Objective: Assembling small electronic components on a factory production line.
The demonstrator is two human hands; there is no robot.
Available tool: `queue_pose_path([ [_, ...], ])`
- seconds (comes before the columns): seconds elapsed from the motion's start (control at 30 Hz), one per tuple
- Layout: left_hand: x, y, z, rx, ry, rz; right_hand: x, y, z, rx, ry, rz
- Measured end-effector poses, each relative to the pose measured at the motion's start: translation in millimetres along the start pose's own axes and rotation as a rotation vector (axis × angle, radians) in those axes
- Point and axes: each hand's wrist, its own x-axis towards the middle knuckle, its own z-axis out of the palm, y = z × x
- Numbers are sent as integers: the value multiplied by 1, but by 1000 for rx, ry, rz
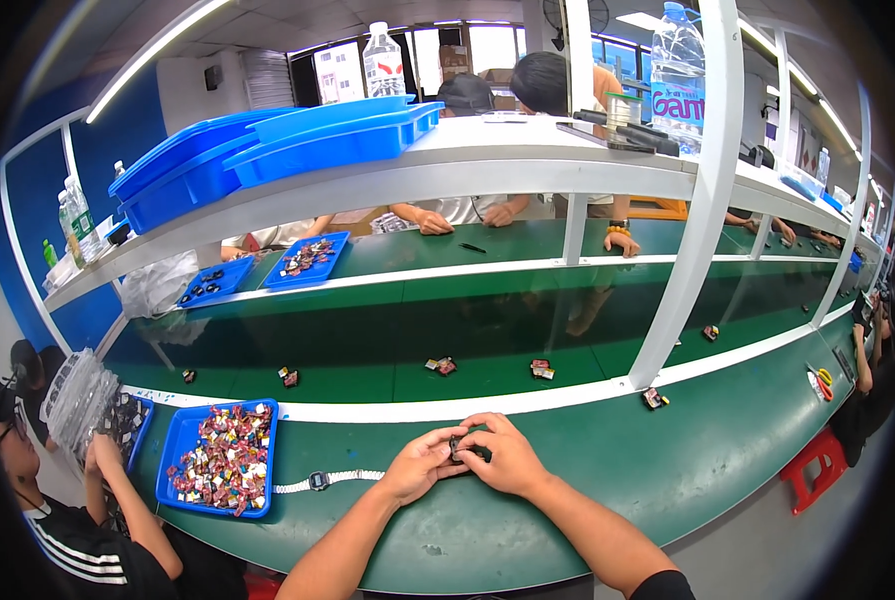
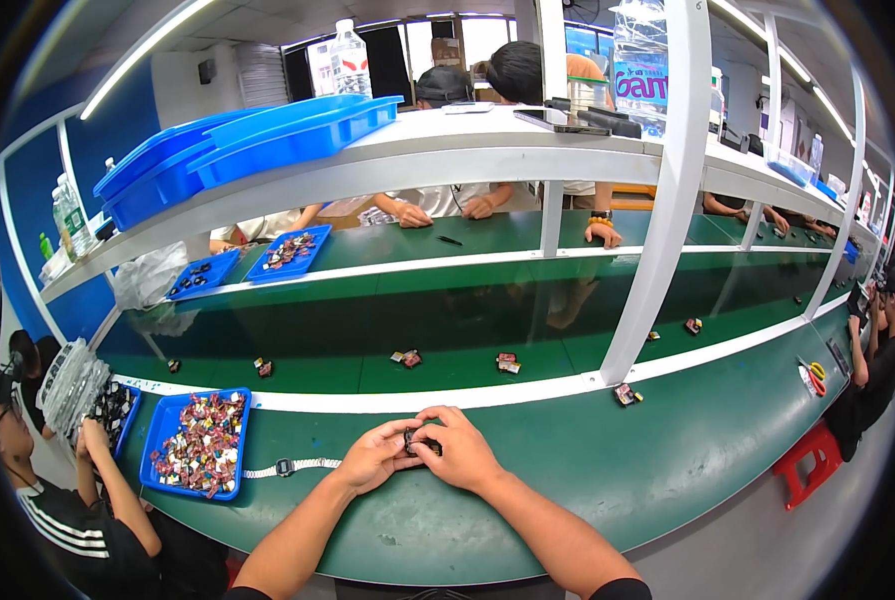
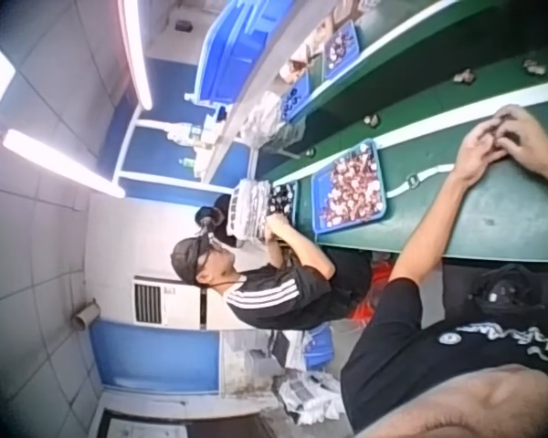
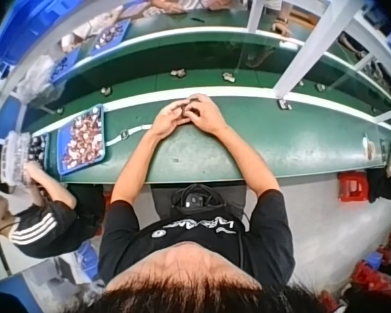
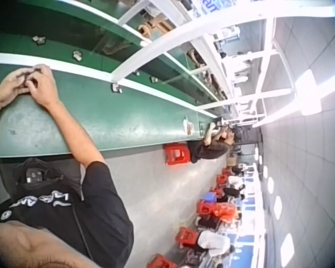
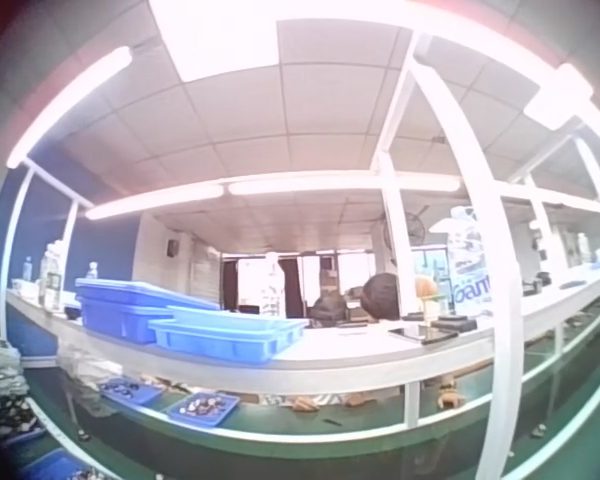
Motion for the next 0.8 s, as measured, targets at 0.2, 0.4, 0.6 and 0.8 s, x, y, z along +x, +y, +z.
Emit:
queue_pose_path([
  [0.2, -1, -1, -5, -31, -8, 8, 1, -6, 4, -17, 59, -46],
  [0.4, -1, 1, -3, -22, -14, 9, 1, -4, 2, -22, 49, -83],
  [0.6, -1, -1, -5, -21, -18, 12, 1, -7, 1, -30, 41, -58],
  [0.8, 0, -4, -5, -15, 2, 18, -2, -7, 7, -57, 73, -25],
])
